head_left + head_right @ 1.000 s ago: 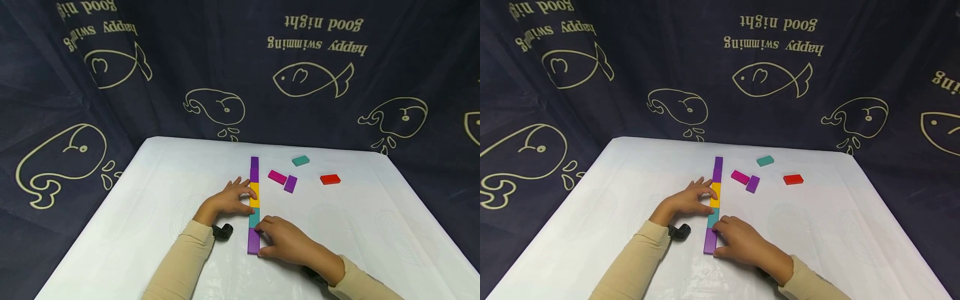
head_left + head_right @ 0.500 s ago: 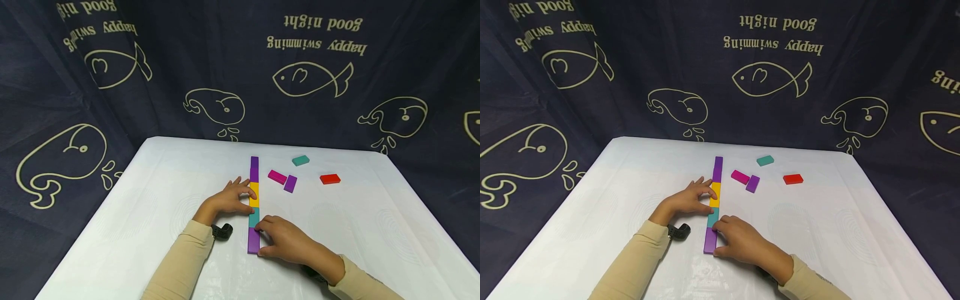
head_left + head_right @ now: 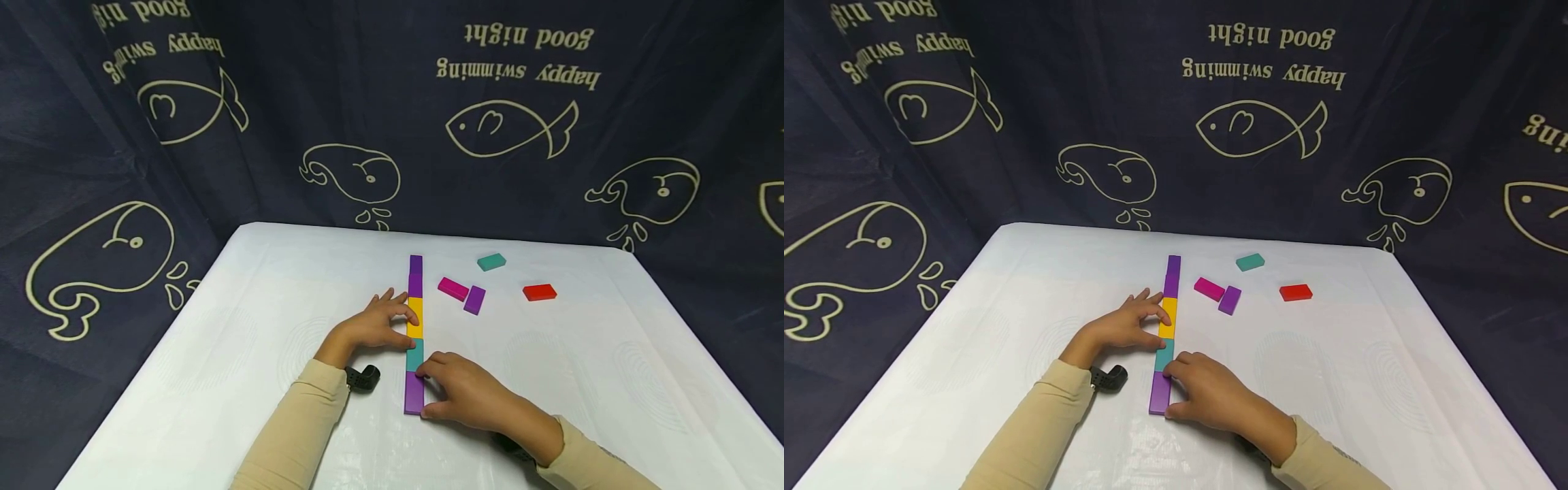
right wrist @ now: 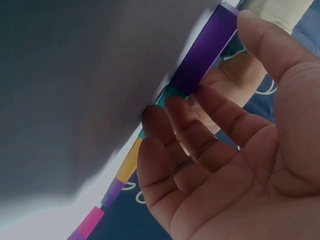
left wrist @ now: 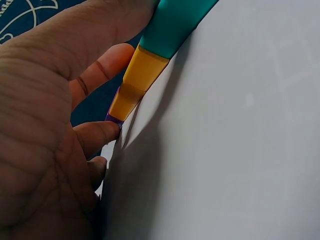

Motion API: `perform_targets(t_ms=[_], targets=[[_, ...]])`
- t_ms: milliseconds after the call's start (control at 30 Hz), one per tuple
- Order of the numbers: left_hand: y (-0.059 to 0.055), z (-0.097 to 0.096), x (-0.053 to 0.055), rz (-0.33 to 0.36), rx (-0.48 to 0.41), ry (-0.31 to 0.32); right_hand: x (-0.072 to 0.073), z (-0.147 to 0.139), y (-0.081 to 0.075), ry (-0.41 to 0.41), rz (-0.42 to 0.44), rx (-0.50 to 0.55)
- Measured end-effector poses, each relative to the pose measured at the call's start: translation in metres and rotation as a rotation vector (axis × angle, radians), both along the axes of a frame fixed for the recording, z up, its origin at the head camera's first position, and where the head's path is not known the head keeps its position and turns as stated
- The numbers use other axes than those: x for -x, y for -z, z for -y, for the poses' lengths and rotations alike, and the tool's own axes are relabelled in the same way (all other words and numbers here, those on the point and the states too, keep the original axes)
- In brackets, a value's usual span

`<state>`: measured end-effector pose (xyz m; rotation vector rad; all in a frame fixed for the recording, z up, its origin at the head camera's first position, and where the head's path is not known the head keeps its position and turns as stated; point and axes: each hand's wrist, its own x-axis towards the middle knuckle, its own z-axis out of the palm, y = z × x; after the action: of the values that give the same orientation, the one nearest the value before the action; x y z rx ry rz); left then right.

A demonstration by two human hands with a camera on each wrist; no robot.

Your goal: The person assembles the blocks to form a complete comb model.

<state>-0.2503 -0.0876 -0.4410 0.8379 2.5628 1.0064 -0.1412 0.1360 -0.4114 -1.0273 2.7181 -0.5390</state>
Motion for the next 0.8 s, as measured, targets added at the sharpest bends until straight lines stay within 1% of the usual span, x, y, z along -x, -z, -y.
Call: perform_targets(t_ms=[300, 367, 500, 633, 733, 800], targets=[[0.002, 0.000, 0.002, 0.013, -0.020, -0.009, 0.000, -0.001, -0.001, -0.002, 0.012, -0.003], [0.002, 0.001, 0.003, 0.015, -0.036, -0.018, 0.001, -0.002, -0.001, -0.006, 0.015, 0.005], [0.001, 0.000, 0.003, 0.031, -0.057, -0.068, 0.004, -0.007, -0.002, -0.006, 0.018, 0.025], [-0.005, -0.004, 0.003, 0.006, -0.028, -0.085, 0.013, -0.015, -0.008, 0.005, 0.010, 0.055], [-0.008, -0.006, 0.003, -0.032, 0.007, -0.080, 0.023, -0.024, -0.013, 0.005, -0.010, 0.085], [-0.009, -0.007, 0.004, -0.042, 0.020, -0.080, 0.031, -0.032, -0.016, 0.019, -0.013, 0.101]])
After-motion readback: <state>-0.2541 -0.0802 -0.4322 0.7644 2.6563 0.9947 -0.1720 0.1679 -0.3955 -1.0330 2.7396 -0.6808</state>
